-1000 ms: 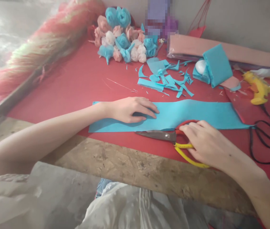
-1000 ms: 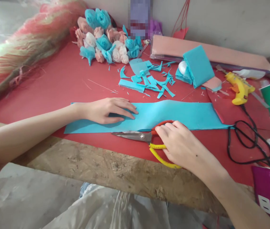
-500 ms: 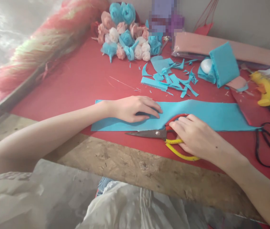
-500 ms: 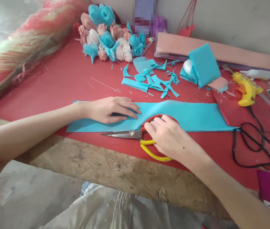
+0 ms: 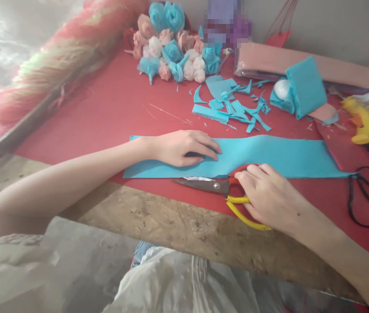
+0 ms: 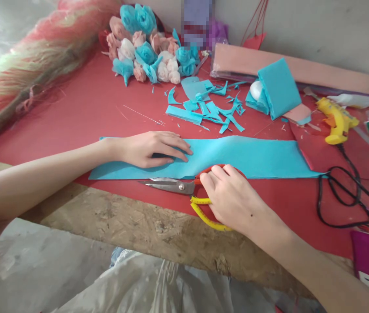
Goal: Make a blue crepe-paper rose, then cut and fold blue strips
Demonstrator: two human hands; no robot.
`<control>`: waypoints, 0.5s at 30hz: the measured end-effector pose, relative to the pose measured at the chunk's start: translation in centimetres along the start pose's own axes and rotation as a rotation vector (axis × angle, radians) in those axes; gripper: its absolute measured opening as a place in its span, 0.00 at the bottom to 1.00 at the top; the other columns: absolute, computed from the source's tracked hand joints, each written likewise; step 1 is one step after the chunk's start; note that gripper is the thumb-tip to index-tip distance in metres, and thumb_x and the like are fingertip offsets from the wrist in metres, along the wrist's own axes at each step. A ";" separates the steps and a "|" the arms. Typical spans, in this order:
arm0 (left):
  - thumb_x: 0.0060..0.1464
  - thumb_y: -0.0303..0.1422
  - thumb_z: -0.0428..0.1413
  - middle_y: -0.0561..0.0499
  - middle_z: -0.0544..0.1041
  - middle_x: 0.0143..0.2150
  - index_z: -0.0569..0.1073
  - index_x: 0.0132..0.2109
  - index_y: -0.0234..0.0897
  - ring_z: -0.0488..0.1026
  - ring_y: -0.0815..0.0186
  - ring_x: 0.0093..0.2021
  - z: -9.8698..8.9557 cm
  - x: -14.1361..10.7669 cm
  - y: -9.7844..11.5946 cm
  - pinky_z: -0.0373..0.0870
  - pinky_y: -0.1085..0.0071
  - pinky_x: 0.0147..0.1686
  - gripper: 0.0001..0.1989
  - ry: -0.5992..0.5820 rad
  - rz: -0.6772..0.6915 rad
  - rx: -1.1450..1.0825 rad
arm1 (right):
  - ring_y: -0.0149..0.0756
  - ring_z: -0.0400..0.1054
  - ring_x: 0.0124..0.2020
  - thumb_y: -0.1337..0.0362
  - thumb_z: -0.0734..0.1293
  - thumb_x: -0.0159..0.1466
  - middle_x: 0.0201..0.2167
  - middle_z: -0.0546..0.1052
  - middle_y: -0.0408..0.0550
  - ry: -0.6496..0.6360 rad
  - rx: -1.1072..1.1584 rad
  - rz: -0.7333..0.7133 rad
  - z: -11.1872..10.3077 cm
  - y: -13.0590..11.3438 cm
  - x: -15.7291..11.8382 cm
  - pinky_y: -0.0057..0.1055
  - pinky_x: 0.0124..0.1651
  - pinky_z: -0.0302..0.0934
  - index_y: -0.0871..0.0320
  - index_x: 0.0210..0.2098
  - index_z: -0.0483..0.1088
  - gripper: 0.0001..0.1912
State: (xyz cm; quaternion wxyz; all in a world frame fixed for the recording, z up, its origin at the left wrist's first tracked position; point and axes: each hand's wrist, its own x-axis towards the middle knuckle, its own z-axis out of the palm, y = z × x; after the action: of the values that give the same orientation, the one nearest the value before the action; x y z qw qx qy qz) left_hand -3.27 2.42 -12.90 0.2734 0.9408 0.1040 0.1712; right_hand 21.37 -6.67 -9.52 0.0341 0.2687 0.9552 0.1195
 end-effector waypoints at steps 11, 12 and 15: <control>0.56 0.24 0.49 0.42 0.73 0.56 0.74 0.52 0.38 0.68 0.57 0.57 0.0 0.1 0.1 0.64 0.60 0.59 0.18 0.001 0.008 0.010 | 0.43 0.61 0.29 0.74 0.60 0.54 0.26 0.71 0.51 -0.032 0.008 0.001 -0.1 -0.6 1.6 0.37 0.33 0.47 0.60 0.31 0.67 0.07; 0.56 0.24 0.49 0.43 0.73 0.56 0.74 0.52 0.38 0.68 0.57 0.57 0.0 0.1 0.1 0.64 0.60 0.59 0.19 0.000 0.007 0.013 | 0.42 0.61 0.29 0.75 0.60 0.53 0.25 0.71 0.50 -0.018 0.012 0.000 -0.1 -0.6 1.8 0.36 0.33 0.47 0.60 0.31 0.66 0.08; 0.56 0.24 0.49 0.42 0.73 0.56 0.74 0.52 0.37 0.68 0.57 0.57 0.0 0.1 0.1 0.64 0.61 0.59 0.18 0.004 0.008 0.016 | 0.41 0.61 0.28 0.76 0.60 0.53 0.25 0.70 0.50 0.006 0.042 -0.010 0.1 -0.4 2.2 0.35 0.33 0.48 0.61 0.32 0.66 0.09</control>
State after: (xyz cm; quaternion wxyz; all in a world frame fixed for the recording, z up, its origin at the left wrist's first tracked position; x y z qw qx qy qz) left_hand -3.18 2.35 -12.77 0.2650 0.9430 0.1021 0.1736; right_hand 19.35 -5.83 -9.69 0.0261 0.2642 0.9589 0.1002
